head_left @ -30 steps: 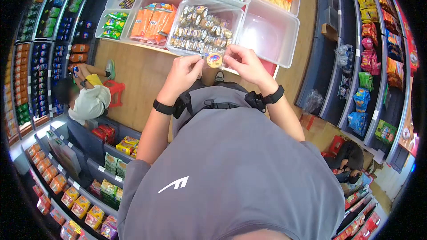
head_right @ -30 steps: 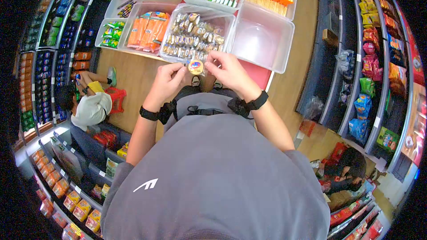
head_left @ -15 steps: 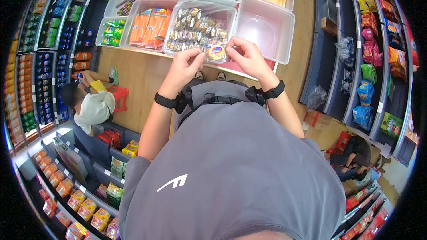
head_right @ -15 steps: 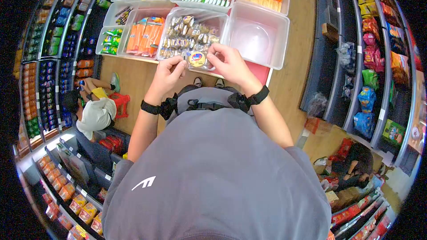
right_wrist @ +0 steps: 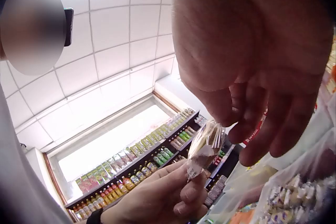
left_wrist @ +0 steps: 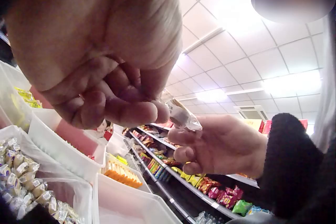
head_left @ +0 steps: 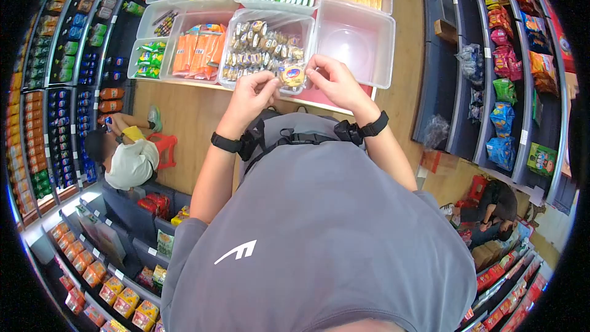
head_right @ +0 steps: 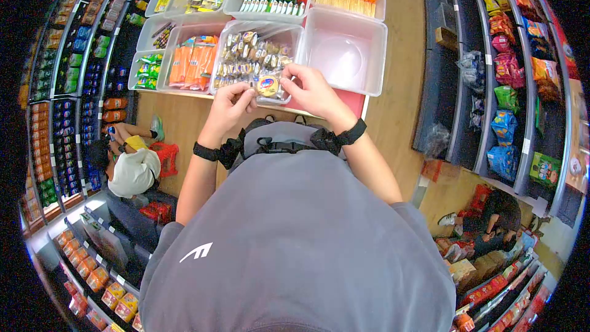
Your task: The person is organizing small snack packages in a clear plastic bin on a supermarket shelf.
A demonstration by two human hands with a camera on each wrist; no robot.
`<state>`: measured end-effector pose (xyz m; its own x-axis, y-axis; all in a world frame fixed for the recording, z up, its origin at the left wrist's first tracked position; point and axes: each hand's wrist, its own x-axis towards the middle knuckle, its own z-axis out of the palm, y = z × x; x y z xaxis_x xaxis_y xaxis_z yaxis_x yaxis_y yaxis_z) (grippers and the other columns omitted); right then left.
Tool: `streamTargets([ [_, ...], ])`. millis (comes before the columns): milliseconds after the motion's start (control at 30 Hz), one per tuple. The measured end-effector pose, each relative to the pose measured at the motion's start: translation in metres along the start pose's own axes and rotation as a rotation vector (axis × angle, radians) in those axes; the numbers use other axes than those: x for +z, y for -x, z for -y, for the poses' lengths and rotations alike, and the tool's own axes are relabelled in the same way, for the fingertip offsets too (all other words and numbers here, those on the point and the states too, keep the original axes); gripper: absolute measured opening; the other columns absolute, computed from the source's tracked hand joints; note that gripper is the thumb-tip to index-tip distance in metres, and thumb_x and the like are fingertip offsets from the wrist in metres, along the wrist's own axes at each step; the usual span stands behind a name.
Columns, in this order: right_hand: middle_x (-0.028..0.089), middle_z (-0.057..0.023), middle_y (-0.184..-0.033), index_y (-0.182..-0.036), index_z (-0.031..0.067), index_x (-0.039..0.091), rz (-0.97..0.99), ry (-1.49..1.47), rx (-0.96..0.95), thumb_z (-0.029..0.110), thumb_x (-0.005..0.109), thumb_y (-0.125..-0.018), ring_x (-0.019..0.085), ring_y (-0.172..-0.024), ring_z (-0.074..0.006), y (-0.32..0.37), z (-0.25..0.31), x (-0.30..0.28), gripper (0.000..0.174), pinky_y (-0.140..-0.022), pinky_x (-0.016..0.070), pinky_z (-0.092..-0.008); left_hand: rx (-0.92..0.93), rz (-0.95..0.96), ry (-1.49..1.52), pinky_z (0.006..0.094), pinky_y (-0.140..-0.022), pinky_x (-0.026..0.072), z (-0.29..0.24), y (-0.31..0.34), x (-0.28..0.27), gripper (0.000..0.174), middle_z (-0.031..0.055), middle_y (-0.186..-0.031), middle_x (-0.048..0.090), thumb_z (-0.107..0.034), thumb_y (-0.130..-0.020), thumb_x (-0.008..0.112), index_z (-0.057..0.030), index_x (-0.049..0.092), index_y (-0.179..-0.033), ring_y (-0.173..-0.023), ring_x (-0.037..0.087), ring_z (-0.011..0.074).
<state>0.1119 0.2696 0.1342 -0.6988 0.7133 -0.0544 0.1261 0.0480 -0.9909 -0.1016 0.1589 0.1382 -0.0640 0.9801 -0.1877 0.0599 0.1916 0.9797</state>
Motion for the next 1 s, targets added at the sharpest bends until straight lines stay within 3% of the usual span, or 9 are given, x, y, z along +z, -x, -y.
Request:
streamTargets([
  [267,0.065,-0.0059,-0.078,-0.091,-0.0010,0.060,0.096,0.041,0.043,0.016,0.060,-0.098,0.060,-0.077,-0.0104,-0.001,0.006,-0.006,0.018,-0.069,0.0492,-0.0296,0.030,0.042,-0.019,0.0224,-0.057,0.0463,0.011,-0.003,-0.006,0.017,0.0000,-0.071,0.065,-0.009,-0.099,0.060,0.0012,0.065,-0.087,-0.062,0.058,0.0059],
  [533,0.062,-0.0019,-0.082,-0.093,0.0005,0.061,0.172,0.058,0.037,0.014,0.058,-0.101,0.059,-0.078,-0.0090,-0.009,-0.001,-0.006,0.015,-0.071,0.0504,-0.0270,-0.011,0.019,-0.014,0.0225,-0.062,0.0492,0.009,0.002,-0.008,0.013,0.0011,-0.075,0.066,-0.007,-0.099,0.060,0.0012,0.066,-0.090,-0.067,0.060,0.0063],
  [1000,0.063,-0.0021,-0.084,-0.096,0.0009,0.059,0.124,0.046,0.051,0.009,0.058,-0.098,0.060,-0.079,-0.0086,-0.006,-0.009,-0.019,0.009,-0.072,0.0513,-0.0259,-0.044,0.014,0.072,0.0214,-0.065,0.0486,0.006,-0.008,0.008,0.007,-0.0007,-0.078,0.062,-0.007,-0.098,0.062,-0.0009,0.062,-0.095,-0.070,0.060,0.0064],
])
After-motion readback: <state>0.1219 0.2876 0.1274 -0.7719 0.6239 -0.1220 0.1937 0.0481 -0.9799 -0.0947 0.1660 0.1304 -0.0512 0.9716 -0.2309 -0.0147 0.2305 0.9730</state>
